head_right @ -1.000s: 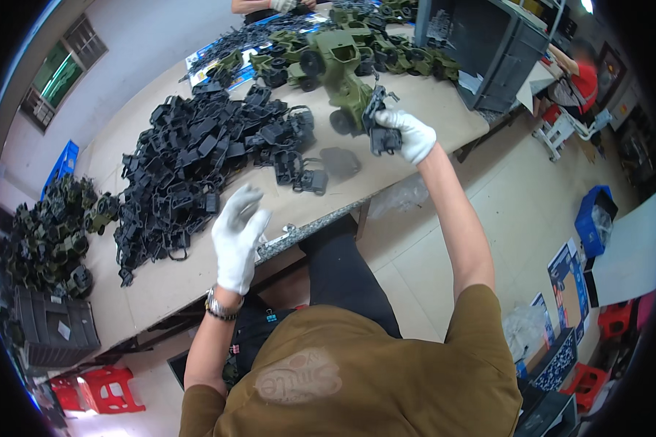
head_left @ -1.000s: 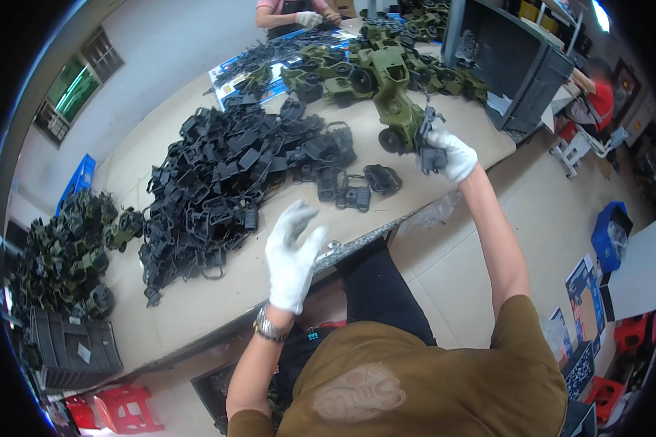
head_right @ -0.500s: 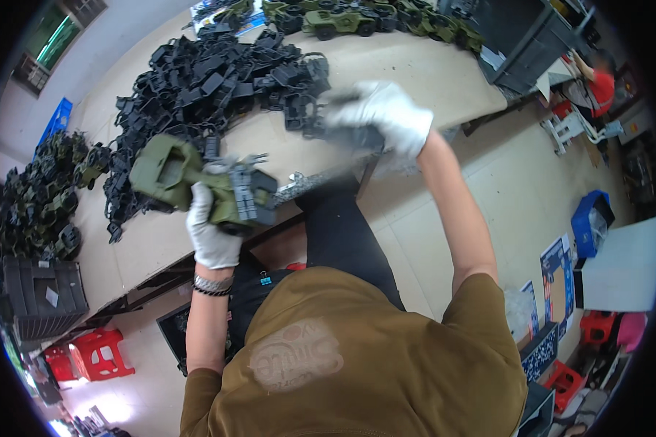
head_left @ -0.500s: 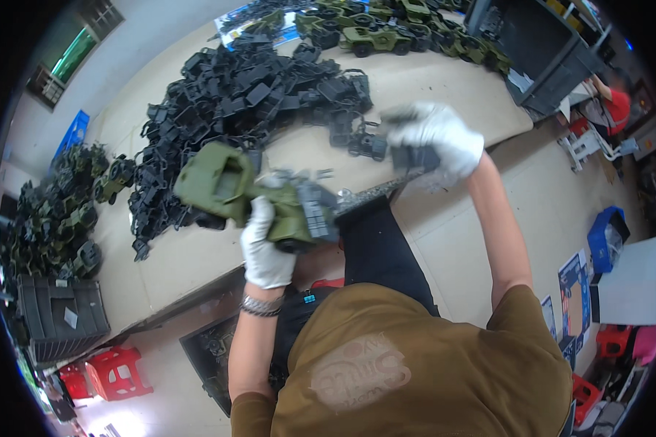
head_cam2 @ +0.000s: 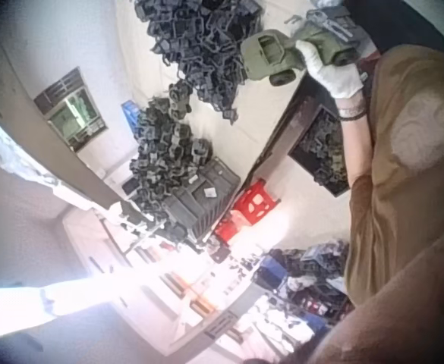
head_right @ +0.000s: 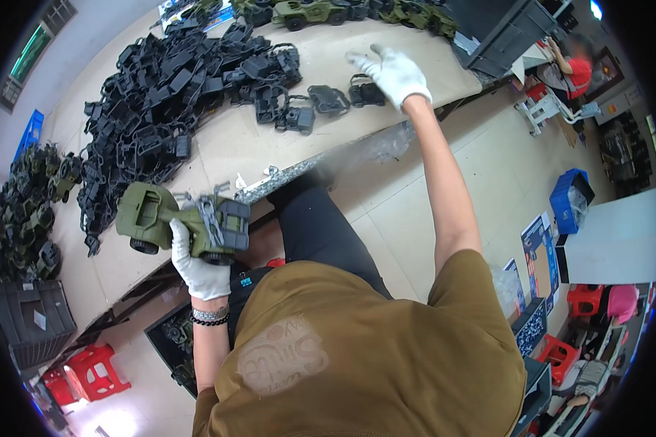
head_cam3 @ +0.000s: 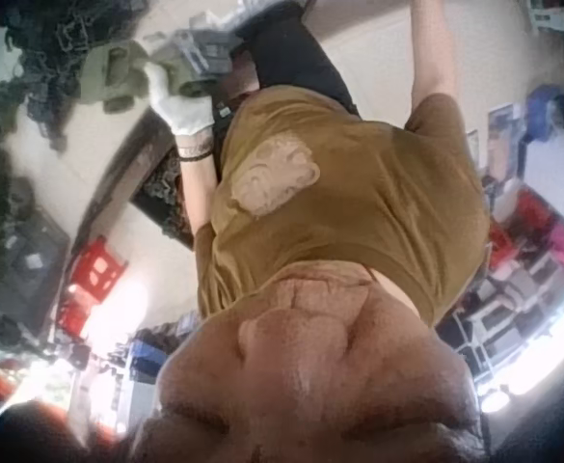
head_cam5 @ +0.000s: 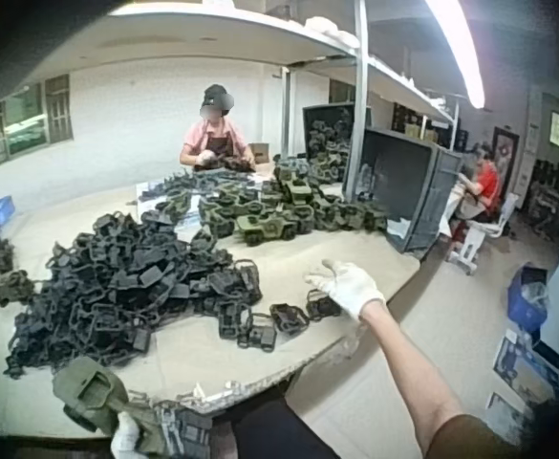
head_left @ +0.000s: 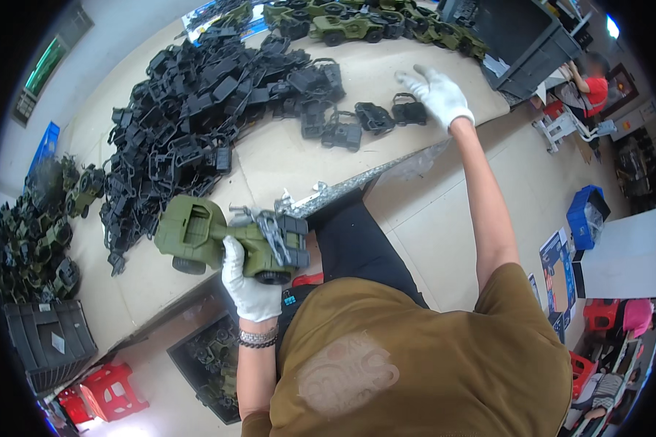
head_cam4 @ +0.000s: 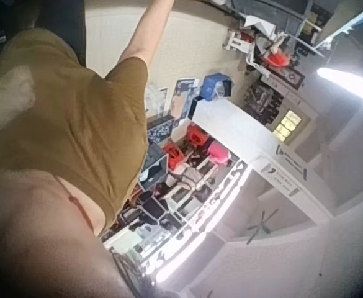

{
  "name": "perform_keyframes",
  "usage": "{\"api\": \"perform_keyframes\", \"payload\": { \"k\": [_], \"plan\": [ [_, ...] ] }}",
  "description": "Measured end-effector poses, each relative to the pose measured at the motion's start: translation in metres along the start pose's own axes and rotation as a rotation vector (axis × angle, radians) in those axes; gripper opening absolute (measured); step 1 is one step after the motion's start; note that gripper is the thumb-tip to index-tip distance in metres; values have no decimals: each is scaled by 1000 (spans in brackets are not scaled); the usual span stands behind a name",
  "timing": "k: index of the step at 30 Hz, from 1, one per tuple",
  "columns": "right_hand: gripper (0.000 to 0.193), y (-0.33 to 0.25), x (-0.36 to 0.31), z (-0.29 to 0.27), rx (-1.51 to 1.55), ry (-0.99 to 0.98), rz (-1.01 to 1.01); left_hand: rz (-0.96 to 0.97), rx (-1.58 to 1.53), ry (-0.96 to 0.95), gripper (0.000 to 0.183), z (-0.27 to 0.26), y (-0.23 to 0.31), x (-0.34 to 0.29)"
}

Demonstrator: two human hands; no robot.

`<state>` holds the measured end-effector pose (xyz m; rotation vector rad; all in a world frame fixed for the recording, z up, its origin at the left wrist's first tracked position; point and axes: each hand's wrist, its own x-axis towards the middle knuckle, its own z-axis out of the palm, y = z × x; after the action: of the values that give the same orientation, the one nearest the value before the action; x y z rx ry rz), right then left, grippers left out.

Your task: The person assembles toy vehicles by hand from plastic components, then inspects the finished products.

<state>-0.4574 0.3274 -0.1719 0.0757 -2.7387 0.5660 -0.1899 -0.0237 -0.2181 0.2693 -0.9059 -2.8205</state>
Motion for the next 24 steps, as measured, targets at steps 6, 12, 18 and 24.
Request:
{"api": "perform_keyframes", "payload": {
  "k": [6,12,18,24],
  "plan": [
    [71,-1,-30,33,-224,-4,-122,74,-90,125,46,16,-4,8],
    [70,-28,-43,30,440,178,-40,117,-94,227,48,18,0,6],
    [75,-166,-151,-10,784,-187,-562,123,-133,187,53,19,-2,7],
    [69,-175,-138,-9,1208,-287,-96,-135,9,-80,63,15,6,9]
  ]
}}
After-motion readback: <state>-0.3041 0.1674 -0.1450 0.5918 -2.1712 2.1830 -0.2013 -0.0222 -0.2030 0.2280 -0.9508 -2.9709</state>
